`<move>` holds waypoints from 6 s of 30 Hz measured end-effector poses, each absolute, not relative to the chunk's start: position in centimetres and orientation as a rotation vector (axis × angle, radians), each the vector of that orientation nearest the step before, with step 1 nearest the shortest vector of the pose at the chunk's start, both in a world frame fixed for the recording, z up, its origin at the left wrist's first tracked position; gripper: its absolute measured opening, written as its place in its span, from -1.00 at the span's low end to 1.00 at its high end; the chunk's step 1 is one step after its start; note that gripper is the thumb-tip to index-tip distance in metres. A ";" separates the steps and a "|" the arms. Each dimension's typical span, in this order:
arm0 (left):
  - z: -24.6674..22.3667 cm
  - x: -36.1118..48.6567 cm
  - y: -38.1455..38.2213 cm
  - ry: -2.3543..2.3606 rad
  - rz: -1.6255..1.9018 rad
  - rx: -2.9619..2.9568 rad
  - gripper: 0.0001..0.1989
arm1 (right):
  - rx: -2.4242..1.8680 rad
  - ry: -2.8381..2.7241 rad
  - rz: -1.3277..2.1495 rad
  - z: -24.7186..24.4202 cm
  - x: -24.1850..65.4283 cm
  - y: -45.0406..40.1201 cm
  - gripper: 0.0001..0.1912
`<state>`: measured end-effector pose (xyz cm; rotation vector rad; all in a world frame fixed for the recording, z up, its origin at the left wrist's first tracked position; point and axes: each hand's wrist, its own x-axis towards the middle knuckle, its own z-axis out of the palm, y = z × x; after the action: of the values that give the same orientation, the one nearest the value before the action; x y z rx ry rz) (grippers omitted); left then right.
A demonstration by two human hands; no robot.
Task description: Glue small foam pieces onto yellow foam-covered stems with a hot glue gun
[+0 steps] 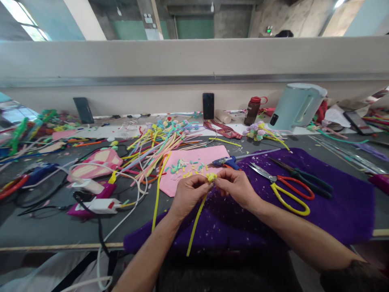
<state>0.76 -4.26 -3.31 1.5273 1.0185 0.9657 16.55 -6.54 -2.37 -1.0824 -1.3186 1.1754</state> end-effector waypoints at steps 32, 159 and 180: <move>-3.1 1.0 -5.0 0.979 0.808 1.830 -0.90 | -1.001 -1.482 1.456 -1.9 20.5 -4.6 -0.80; -2.1 -2.0 -2.9 0.810 1.094 0.982 -0.80 | -1.383 -2.413 0.302 -4.7 17.7 -0.3 -0.83; -1.9 -4.4 -1.8 0.833 1.294 0.857 -0.80 | -1.387 -2.733 -0.015 -4.2 12.2 2.3 -0.73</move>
<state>-4.39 -1.81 -1.91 0.8567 0.8328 1.2938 12.16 2.31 -4.15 -1.3867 -2.7330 -0.0149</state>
